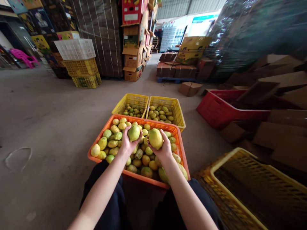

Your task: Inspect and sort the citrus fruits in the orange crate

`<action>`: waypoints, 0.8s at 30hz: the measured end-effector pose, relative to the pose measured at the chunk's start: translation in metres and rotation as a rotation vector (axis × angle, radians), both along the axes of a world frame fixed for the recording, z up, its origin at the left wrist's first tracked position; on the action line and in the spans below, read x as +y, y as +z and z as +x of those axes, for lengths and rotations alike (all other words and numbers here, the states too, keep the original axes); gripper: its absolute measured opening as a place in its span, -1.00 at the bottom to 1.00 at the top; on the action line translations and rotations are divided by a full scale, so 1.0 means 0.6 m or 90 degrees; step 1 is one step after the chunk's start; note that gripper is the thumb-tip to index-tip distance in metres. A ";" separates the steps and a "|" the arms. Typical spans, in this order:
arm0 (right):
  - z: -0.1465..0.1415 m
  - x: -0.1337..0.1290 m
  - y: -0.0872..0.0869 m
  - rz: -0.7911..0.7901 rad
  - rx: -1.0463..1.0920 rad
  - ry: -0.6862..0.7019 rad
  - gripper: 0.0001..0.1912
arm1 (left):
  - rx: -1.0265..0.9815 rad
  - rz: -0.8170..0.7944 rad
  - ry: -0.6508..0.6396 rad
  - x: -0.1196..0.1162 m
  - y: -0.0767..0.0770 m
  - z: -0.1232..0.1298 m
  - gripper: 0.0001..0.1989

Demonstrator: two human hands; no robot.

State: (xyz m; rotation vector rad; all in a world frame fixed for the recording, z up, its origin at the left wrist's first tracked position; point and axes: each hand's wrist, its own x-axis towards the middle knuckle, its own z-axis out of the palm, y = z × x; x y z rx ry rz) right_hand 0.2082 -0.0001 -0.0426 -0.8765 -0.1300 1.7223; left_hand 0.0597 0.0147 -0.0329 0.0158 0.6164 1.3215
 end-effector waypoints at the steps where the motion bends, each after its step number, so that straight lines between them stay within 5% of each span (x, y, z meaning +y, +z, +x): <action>1: 0.001 0.001 0.000 -0.014 0.007 0.003 -0.74 | 0.000 -0.002 -0.007 0.001 -0.002 -0.001 -0.77; 5: -0.003 0.003 0.004 -0.049 0.015 -0.015 -0.83 | 0.007 0.005 -0.037 0.001 -0.007 -0.002 -0.66; 14: -0.010 -0.006 0.017 -0.051 -0.082 -0.037 -0.86 | 0.006 -0.016 0.025 0.004 -0.006 0.003 -0.79; 20: -0.003 -0.004 0.017 -0.081 0.024 -0.052 -0.69 | -0.003 -0.092 -0.050 -0.004 0.006 -0.004 -0.71; 24: -0.002 0.000 0.015 -0.121 0.012 -0.084 -0.81 | -0.034 -0.084 -0.080 -0.008 0.006 -0.006 -0.66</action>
